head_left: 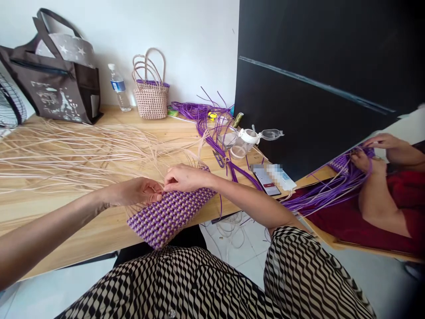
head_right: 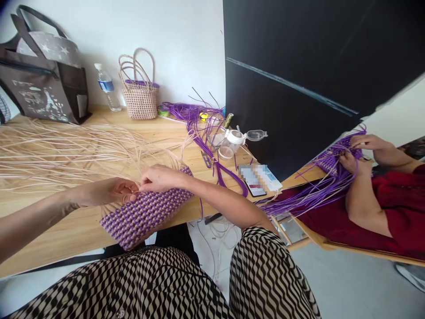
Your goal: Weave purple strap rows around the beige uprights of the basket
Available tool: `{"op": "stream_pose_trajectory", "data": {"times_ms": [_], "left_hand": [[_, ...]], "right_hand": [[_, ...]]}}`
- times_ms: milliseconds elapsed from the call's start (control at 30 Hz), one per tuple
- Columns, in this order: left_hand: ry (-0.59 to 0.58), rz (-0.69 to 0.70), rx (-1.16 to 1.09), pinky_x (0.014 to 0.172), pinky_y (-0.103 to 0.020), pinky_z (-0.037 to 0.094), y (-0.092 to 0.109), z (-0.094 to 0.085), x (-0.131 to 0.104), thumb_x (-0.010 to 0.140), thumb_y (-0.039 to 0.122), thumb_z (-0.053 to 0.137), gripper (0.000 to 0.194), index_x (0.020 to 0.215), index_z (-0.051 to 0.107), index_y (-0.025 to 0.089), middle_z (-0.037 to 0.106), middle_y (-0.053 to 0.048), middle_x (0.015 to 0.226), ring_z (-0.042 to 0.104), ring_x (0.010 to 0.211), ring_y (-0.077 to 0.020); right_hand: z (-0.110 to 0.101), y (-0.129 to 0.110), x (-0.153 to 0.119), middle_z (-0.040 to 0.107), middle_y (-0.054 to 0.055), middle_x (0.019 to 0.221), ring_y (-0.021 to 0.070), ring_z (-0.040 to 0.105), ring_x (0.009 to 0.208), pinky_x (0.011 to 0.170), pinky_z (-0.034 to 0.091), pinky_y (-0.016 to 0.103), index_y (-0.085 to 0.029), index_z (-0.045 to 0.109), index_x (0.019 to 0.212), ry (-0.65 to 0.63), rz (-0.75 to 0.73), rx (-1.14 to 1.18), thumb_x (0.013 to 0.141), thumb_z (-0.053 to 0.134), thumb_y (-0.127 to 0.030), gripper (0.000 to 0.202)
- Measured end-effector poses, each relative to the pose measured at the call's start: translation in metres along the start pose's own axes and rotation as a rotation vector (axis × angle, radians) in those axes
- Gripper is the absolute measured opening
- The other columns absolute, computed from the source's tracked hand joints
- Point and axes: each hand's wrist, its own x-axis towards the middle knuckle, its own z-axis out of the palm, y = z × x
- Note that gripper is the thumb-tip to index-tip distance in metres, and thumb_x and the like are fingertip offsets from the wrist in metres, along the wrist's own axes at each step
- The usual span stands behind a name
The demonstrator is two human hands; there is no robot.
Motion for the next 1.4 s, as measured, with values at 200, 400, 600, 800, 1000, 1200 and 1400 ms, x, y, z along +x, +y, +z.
{"op": "stream_pose_trajectory", "data": {"times_ms": [200,400,600,800,1000,1200,1400], "left_hand": [[0.121,-0.046,0.050,0.058,-0.020,0.029,-0.005,0.004,-0.003,0.074,0.058,0.054,0.042,0.079,0.061,0.017,0.059,0.004,0.067,0.044,0.061,-0.0093],[0.387,-0.047,0.407,0.052,-0.022,0.025,-0.006,0.013,-0.006,0.077,0.060,0.048,0.044,0.079,0.057,0.016,0.057,0.002,0.064,0.044,0.059,-0.0108],[0.593,-0.117,0.714,0.058,-0.024,0.032,0.012,0.029,-0.014,0.075,0.057,0.053,0.042,0.086,0.058,0.017,0.065,-0.003,0.074,0.056,0.067,-0.0170],[0.547,-0.027,0.743,0.060,-0.024,0.034,0.018,0.020,-0.012,0.069,0.058,0.059,0.047,0.091,0.059,0.017,0.066,-0.005,0.078,0.058,0.072,-0.0184],[0.267,0.040,0.558,0.061,-0.021,0.037,0.004,-0.007,-0.003,0.077,0.053,0.053,0.044,0.097,0.062,0.015,0.067,-0.004,0.080,0.058,0.069,-0.0140],[0.771,0.193,0.867,0.071,-0.026,0.038,0.014,-0.005,0.006,0.085,0.033,0.048,0.027,0.092,0.067,0.015,0.067,-0.007,0.084,0.059,0.078,-0.0167],[0.304,0.316,0.686,0.059,-0.020,0.034,0.024,-0.003,0.042,0.082,0.021,0.048,0.021,0.084,0.066,0.012,0.063,-0.003,0.075,0.050,0.064,-0.0098]], "right_hand": [[0.009,-0.001,-0.002,0.065,0.004,0.077,0.0117,0.052,0.068,0.060,0.031,0.022,-0.015,0.067,0.077,0.127,0.138,-0.005,0.083,0.049,-0.030,0.024],[0.010,-0.009,-0.002,0.064,0.005,0.069,0.0116,0.047,0.058,0.054,0.026,0.024,-0.014,0.067,0.074,0.158,0.268,-0.099,0.080,0.045,-0.024,0.025],[0.005,-0.011,-0.001,0.066,0.005,0.071,0.0125,0.052,0.061,0.053,0.030,0.023,-0.016,0.068,0.076,0.137,0.296,-0.070,0.074,0.049,-0.023,0.019],[-0.010,0.001,0.001,0.067,0.003,0.071,0.0114,0.055,0.064,0.058,0.034,0.021,-0.016,0.069,0.077,-0.047,0.120,0.002,0.081,0.049,-0.026,0.023],[-0.021,0.013,-0.015,0.070,0.002,0.089,0.0128,0.060,0.078,0.070,0.039,0.022,-0.018,0.070,0.091,0.292,0.208,0.004,0.084,0.047,-0.022,0.024],[-0.014,0.008,-0.049,0.070,0.003,0.086,0.0162,0.061,0.080,0.072,0.040,0.026,-0.020,0.070,0.087,0.273,0.336,-0.108,0.085,0.047,-0.023,0.023],[0.002,0.007,-0.061,0.067,0.006,0.091,0.0198,0.058,0.088,0.080,0.040,0.030,-0.019,0.070,0.090,0.304,0.314,-0.236,0.085,0.050,-0.022,0.020]]}}
